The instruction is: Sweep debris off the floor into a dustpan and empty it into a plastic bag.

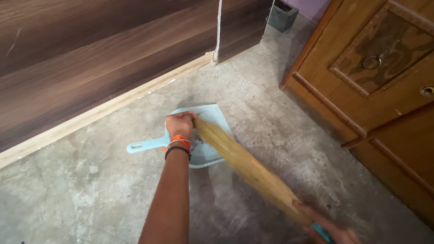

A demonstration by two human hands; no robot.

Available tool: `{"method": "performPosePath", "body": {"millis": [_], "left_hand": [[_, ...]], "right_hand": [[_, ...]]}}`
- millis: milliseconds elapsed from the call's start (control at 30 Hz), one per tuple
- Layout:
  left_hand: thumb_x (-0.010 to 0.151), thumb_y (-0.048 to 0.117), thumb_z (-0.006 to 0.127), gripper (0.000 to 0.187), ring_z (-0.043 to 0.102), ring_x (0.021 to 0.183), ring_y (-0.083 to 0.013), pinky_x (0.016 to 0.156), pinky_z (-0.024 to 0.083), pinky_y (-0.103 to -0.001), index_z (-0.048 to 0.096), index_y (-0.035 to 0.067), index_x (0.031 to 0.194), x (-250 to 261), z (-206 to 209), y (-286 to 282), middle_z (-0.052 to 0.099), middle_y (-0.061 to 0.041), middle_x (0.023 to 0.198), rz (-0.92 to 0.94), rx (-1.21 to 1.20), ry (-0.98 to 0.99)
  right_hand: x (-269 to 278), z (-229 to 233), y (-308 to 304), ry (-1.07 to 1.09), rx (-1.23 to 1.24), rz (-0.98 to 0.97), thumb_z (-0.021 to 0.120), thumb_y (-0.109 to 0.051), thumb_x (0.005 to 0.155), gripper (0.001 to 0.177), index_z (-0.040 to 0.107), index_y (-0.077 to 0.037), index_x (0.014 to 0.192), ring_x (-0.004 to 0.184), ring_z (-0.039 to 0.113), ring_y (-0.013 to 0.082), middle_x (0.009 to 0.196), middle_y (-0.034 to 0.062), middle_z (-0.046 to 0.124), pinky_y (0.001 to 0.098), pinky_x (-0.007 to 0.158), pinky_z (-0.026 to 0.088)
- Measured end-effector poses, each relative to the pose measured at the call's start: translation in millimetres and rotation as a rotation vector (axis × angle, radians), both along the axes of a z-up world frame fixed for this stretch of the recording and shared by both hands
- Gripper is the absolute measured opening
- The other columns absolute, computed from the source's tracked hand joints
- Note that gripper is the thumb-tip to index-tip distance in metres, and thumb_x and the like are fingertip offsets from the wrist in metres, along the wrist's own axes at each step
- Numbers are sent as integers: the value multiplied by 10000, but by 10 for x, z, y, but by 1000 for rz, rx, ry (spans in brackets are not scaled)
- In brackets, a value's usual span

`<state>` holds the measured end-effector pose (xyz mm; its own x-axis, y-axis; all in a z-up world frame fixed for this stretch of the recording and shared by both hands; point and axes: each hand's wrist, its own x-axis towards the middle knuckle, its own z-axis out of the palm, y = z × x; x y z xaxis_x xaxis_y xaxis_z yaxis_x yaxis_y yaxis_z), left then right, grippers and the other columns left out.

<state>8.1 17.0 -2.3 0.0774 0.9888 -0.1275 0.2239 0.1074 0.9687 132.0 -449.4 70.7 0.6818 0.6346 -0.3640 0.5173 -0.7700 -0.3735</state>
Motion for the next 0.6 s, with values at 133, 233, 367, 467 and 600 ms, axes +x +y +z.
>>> {"method": "performPosePath", "body": {"millis": [133,233,367,467,600], "left_hand": [[835,231,779,156,745,711,-207,737,567,-331,830,84,844,53,209,-38,777,-103,757,52,48,109],[836,242,785,157,750,704,-230,733,573,-342,831,92,828,103,139,45,772,-123,751,104,94,125],[816,267,822,175,755,703,-265,739,582,-367,822,93,828,86,64,162,760,-135,747,162,159,172],[812,283,843,186,745,718,-299,754,578,-385,827,98,824,40,165,173,753,-148,759,177,186,250],[817,260,847,152,737,765,-334,779,581,-399,836,111,843,-163,374,147,750,-172,805,85,272,419]], "right_hand": [[194,278,96,48,278,224,677,-232,816,665,568,-354,1461,1112,757,228,1386,-14,703,443,985,519],[266,632,288,52,11,262,620,-303,893,611,504,-355,1490,1224,649,241,1488,-48,634,503,1088,441],[152,1242,541,176,-264,106,560,-455,970,573,503,-463,1540,1081,682,338,1278,-10,760,448,1045,558],[114,1492,570,174,-416,86,475,-488,1032,545,427,-497,1575,780,713,413,1095,83,828,420,901,638],[523,1042,92,-36,358,545,520,-462,1070,506,524,-313,1554,899,636,43,1124,142,829,472,738,557]]}}
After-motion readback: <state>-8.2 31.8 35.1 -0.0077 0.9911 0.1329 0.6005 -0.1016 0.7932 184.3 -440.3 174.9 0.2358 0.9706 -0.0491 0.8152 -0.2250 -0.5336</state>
